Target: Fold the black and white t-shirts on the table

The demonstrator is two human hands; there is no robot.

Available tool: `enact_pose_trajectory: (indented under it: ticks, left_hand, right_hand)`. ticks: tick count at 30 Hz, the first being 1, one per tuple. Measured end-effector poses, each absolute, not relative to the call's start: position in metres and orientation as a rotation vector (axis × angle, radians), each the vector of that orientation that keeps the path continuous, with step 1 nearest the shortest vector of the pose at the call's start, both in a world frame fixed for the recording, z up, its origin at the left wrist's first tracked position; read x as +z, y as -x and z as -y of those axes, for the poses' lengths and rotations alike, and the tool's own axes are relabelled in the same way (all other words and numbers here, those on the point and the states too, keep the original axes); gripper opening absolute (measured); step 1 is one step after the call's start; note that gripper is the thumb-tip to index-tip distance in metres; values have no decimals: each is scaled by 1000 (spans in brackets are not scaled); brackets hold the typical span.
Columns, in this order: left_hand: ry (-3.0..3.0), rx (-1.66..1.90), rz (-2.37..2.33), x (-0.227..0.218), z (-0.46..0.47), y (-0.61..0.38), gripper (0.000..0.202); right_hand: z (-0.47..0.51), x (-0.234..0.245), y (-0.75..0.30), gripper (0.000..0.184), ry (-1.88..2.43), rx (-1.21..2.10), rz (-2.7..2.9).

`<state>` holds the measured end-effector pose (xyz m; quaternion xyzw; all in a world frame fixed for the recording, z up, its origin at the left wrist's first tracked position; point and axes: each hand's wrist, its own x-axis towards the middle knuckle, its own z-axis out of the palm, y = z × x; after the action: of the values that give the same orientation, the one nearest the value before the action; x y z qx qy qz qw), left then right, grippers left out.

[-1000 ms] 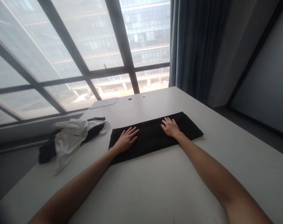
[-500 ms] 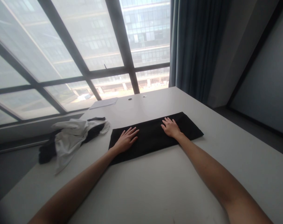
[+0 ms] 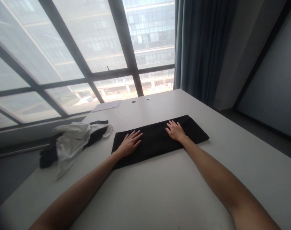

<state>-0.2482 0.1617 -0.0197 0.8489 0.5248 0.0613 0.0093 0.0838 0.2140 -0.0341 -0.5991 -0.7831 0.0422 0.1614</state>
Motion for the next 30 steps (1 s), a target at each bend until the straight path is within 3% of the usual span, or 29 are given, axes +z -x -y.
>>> enact_pose_trajectory:
  ticks: [10,30]
  left_hand:
    - [-2646,190,-1641,-18,-159,247,55]
    - [-2649,162,-1662,-18,-160,247,55]
  right_hand:
    - [-217,-35,-92,56,1942,121,2053]
    - [-217,-36,-91,56,1945,113,2067]
